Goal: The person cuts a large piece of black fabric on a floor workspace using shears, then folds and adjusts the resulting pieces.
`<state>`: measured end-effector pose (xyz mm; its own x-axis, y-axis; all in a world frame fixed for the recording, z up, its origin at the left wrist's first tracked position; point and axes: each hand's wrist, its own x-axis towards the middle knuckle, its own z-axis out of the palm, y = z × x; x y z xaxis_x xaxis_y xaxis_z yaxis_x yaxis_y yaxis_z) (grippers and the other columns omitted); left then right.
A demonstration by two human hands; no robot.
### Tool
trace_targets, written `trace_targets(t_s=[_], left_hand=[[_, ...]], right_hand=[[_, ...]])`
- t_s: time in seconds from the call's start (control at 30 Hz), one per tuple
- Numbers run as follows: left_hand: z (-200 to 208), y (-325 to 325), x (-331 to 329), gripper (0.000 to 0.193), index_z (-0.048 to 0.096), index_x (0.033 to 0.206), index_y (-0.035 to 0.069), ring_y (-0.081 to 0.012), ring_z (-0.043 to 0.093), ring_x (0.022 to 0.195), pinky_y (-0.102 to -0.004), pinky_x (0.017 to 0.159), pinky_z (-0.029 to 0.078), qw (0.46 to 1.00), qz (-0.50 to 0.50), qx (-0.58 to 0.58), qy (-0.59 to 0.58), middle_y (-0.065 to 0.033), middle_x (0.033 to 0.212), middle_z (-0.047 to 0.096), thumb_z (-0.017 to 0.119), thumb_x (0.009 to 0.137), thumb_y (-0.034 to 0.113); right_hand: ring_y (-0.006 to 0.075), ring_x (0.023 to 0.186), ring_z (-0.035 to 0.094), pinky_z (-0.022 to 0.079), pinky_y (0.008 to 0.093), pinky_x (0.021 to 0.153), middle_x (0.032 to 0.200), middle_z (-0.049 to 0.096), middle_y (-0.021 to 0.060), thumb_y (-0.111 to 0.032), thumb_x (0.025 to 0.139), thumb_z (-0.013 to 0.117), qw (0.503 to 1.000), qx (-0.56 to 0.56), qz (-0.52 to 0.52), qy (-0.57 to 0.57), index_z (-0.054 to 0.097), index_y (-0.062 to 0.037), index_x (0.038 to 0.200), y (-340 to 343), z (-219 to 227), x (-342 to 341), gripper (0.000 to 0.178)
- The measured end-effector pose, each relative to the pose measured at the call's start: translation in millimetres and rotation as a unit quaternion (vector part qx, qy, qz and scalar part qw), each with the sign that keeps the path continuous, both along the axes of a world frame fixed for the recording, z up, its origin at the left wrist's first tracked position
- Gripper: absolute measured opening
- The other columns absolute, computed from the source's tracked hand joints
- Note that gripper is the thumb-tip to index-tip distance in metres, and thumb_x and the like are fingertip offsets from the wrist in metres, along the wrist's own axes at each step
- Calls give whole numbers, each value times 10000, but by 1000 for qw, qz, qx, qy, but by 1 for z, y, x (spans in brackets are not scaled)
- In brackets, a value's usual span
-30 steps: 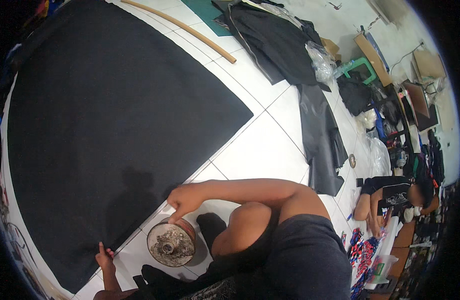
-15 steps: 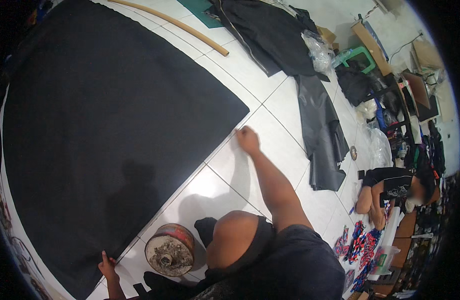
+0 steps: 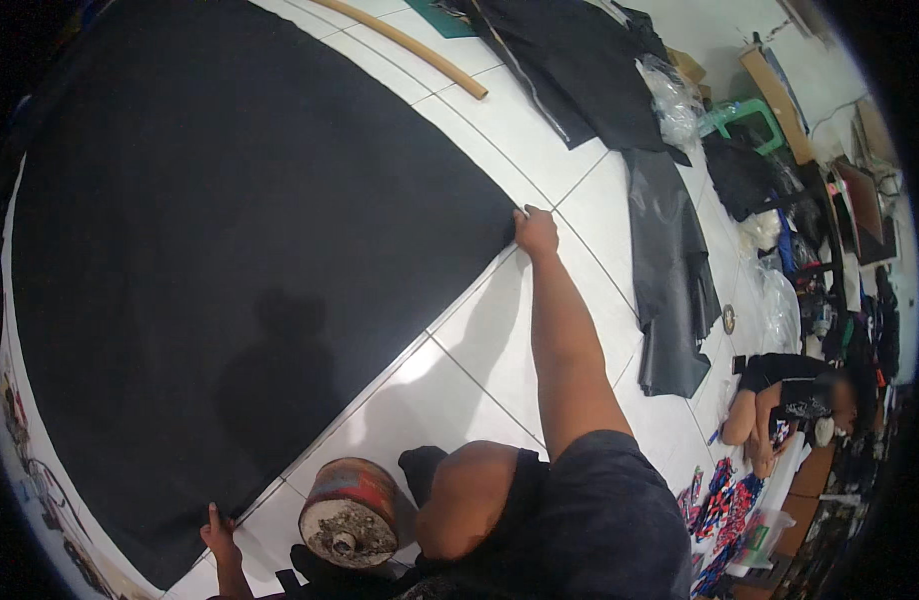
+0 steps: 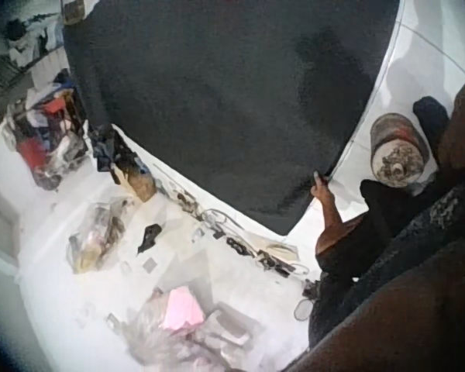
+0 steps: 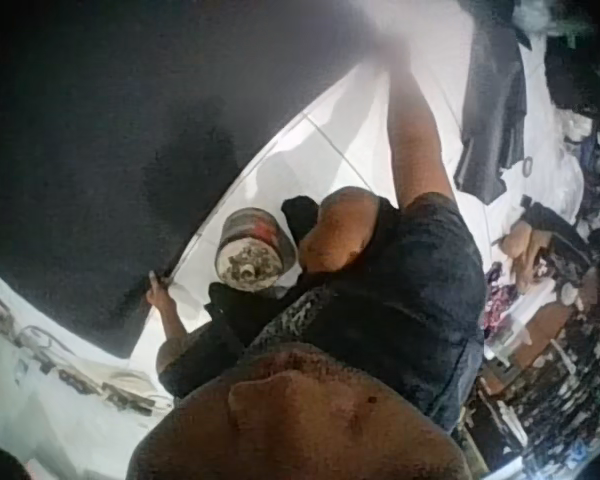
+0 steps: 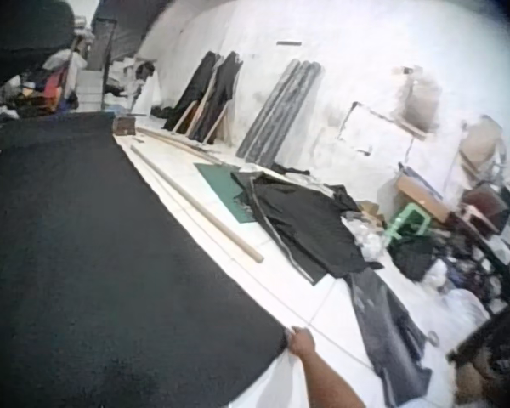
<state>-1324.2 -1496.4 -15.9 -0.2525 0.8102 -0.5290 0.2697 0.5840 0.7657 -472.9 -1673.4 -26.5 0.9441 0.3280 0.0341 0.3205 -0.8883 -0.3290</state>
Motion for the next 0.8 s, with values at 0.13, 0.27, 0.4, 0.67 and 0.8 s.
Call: trace_targets(t_s=[0.13,0.27,0.4,0.67,0.8], left_hand=[[-5,2,13,495,476,652,84,-129,529,561,-297,568,468,1000,0,-9,19,-40,612,531,772,873,415],[-3,-1,3,474,489,704,71,-139,540,590,-300,591,482,999,-24,-20,-5,-44,643,537,767,878,413],[-4,-6,-8,448,502,782,46,-150,546,596,-312,601,492,1000,-15,-9,11,-55,668,550,762,883,397],[7,3,12,436,596,659,29,-146,565,557,-306,569,490,998,-53,-9,39,-51,642,595,739,905,359],[9,-2,15,434,590,624,46,-124,561,538,-275,552,467,1000,-1,5,11,-46,600,589,752,896,344]], right_hand=[[396,1031,661,517,462,895,1065,706,203,-386,955,574,999,-16,18,23,733,-85,1086,-20,-4,20,364],[381,1066,655,508,474,909,1107,695,208,-394,960,566,994,-73,42,64,713,-71,1124,-9,7,23,391],[370,1127,629,473,520,942,1182,664,204,-393,955,569,989,-142,-5,31,669,-75,1209,23,19,-3,418],[309,1203,558,406,484,1009,1255,610,147,-184,833,733,866,24,499,-37,669,-94,1178,66,57,-275,362],[282,1287,490,357,498,1070,1335,568,90,-239,869,715,787,6,617,-21,665,-132,1211,60,48,-343,362]])
